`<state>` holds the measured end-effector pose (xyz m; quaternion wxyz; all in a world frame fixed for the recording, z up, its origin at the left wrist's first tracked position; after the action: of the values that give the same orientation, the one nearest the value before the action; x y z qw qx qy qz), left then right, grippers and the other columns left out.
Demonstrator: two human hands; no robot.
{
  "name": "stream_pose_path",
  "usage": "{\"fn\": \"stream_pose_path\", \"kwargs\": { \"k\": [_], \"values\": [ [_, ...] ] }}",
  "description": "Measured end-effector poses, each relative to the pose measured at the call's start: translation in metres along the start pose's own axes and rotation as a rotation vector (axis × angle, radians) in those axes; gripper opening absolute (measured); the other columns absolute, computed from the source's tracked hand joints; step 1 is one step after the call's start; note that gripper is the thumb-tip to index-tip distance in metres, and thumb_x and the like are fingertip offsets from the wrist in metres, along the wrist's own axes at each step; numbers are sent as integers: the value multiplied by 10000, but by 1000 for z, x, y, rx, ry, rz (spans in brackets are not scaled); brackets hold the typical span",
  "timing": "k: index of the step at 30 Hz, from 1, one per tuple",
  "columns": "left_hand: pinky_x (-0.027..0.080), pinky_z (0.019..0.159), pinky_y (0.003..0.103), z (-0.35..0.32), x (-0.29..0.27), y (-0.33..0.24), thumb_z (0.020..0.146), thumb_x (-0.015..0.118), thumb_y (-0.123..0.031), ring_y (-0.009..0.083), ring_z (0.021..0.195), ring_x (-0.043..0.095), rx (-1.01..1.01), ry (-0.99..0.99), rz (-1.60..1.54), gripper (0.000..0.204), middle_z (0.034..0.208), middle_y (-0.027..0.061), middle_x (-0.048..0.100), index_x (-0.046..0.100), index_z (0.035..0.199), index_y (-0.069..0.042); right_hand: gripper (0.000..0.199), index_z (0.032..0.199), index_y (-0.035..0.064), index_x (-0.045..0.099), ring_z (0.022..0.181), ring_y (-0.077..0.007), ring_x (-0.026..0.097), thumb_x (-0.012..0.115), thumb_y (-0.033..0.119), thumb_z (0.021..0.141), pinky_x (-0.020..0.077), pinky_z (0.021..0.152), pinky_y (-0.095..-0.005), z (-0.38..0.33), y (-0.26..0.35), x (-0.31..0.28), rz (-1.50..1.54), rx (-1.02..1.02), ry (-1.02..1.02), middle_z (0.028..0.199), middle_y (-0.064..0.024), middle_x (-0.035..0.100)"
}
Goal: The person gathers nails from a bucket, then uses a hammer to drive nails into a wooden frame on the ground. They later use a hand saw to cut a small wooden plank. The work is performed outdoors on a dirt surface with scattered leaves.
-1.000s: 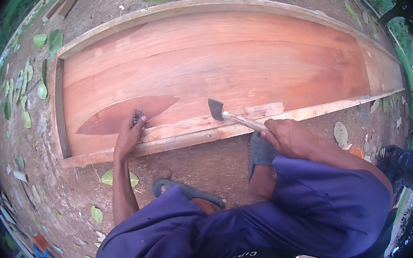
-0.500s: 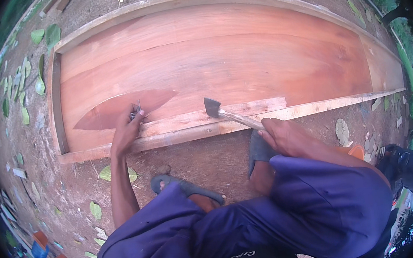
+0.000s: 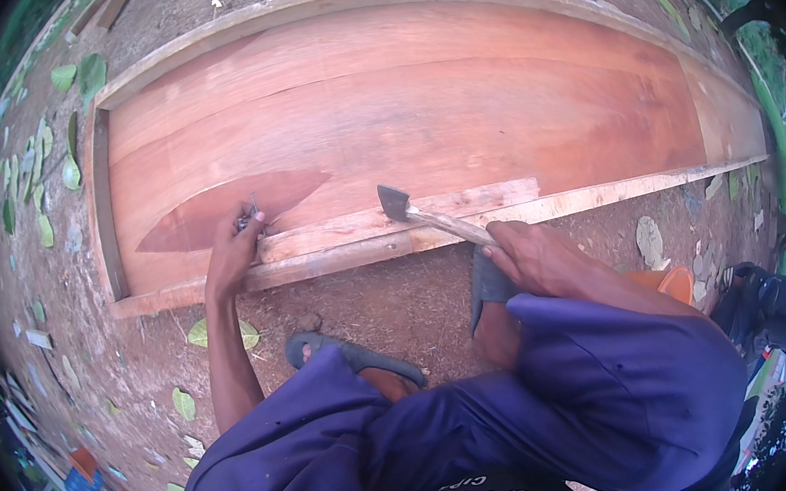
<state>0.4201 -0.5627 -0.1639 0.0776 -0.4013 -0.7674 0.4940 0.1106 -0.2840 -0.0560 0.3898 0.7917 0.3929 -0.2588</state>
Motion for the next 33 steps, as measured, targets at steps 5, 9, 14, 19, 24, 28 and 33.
{"fn": "stream_pose_path", "kwargs": {
  "k": [5,9,14,19,24,28,33],
  "values": [
    [405,579,273,2,-9,3,1022,586,-190,78,637,490,19,-28,28,186,786,36,675,613,952,-20,310,1167,27,536,864,-466,649,519,311,1041,526,753,-540,6,3,6,-2,19,50,929,-256,665],
    [411,569,272,-6,-10,-10,1018,583,-199,78,634,498,-31,-59,55,182,786,36,671,606,959,-28,346,1233,38,539,891,-458,658,515,326,1041,540,774,-530,9,-3,10,-17,10,53,987,-253,675],
    [391,509,254,1,13,10,1036,559,-191,65,598,476,45,-54,9,167,763,28,628,552,952,-47,310,1079,17,524,826,-451,661,533,322,1025,503,751,-558,2,-11,3,74,-37,57,857,-235,657],
    [384,495,252,5,16,22,1047,543,-168,68,575,474,66,-70,-29,157,762,22,615,540,942,-51,310,1063,11,540,848,-445,662,574,311,991,509,775,-546,3,-23,20,74,-55,29,876,-233,657],
    [375,470,265,10,26,36,1039,544,-133,79,528,464,86,-62,-20,147,717,27,605,538,932,-33,310,1031,12,539,848,-432,662,581,317,991,512,773,-539,-12,-22,9,129,-8,-2,872,-234,648],
    [419,525,285,6,3,28,1034,539,-110,98,573,513,97,-177,18,159,710,47,601,529,915,-4,303,998,17,553,869,-413,653,613,313,965,498,775,-520,9,-28,10,216,4,-114,926,-208,640],
    [469,695,297,8,-3,30,1028,532,-82,127,739,569,290,-299,33,175,801,67,605,535,1152,41,259,1027,4,564,916,-435,648,621,234,921,504,817,-526,18,-68,-19,75,123,-438,1001,-219,651]
  ]
}}
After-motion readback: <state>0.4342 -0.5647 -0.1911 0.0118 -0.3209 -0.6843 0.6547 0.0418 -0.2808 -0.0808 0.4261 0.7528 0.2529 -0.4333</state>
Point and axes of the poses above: each hand's wrist, its own z-axis towards the middle knuckle, its own x-axis out of the palm, y = z × x, the point moved 4 cm from there along z, towards the middle knuckle
